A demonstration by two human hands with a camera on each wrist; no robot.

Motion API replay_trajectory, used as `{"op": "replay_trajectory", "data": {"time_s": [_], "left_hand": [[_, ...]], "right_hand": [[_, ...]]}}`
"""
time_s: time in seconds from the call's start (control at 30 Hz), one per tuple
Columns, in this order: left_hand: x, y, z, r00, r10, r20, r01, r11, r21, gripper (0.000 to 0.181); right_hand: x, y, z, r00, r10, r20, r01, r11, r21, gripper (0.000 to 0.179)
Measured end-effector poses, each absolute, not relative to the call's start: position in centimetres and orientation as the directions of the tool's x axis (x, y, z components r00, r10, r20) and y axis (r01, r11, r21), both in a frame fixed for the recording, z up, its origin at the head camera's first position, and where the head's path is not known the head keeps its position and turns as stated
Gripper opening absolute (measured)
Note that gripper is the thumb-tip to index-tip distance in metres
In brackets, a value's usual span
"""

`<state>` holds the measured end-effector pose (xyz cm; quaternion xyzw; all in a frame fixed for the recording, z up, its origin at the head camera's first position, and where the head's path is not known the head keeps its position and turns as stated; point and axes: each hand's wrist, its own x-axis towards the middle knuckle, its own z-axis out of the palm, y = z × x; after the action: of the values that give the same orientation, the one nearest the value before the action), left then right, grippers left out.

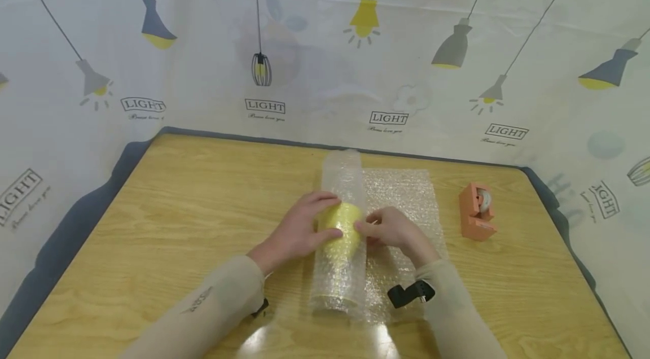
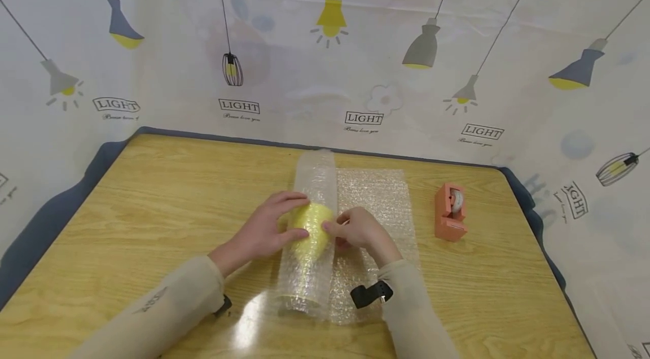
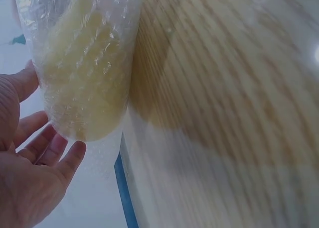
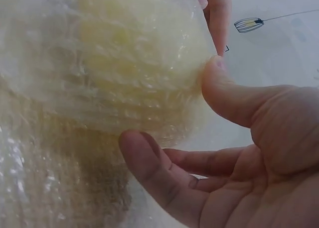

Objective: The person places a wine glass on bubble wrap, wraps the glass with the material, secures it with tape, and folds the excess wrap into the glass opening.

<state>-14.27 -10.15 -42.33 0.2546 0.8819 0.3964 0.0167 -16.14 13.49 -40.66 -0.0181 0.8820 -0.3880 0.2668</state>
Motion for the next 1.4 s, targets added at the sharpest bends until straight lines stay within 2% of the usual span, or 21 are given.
{"op": "replay_trajectory", "data": {"time_s": [0.13, 0.27, 0.5, 0.7, 0.97, 1.17, 1.27, 1.4], "left_hand": [[-14.3, -9.9, -42.3, -0.864, 0.467, 0.190, 0.448, 0.540, 0.713, 0.068], [-14.4, -9.7, -42.4, -0.860, 0.472, 0.195, 0.456, 0.537, 0.710, 0.067], [-14.5, -9.3, -42.3, -0.862, 0.480, 0.164, 0.443, 0.556, 0.703, 0.068], [-14.4, -8.9, -42.3, -0.862, 0.481, 0.162, 0.444, 0.561, 0.699, 0.069], [-14.5, -8.2, -42.5, -0.856, 0.487, 0.171, 0.452, 0.549, 0.703, 0.069], [-14.5, -7.7, -42.3, -0.857, 0.489, 0.161, 0.448, 0.554, 0.702, 0.069], [-14.5, -7.4, -42.3, -0.857, 0.492, 0.155, 0.448, 0.561, 0.696, 0.070], [-14.5, -7.0, -42.3, -0.854, 0.497, 0.155, 0.456, 0.569, 0.684, 0.070]], "right_hand": [[-16.0, 13.8, -41.2, -0.844, -0.267, -0.465, 0.252, 0.568, -0.783, 0.052], [-15.9, 14.0, -41.5, -0.834, -0.293, -0.468, 0.295, 0.481, -0.826, 0.053], [-16.0, 14.1, -41.3, -0.822, -0.320, -0.472, 0.327, 0.414, -0.849, 0.051], [-16.0, 14.3, -41.1, -0.822, -0.330, -0.464, 0.309, 0.426, -0.850, 0.046], [-15.6, 14.7, -40.2, -0.873, -0.248, -0.420, 0.211, 0.585, -0.783, 0.037], [-15.2, 14.7, -39.5, -0.877, -0.277, -0.393, 0.183, 0.565, -0.805, 0.034], [-15.2, 15.0, -39.4, -0.866, -0.307, -0.395, 0.184, 0.538, -0.823, 0.037], [-15.2, 15.0, -39.2, -0.860, -0.299, -0.413, 0.203, 0.542, -0.815, 0.051]]}}
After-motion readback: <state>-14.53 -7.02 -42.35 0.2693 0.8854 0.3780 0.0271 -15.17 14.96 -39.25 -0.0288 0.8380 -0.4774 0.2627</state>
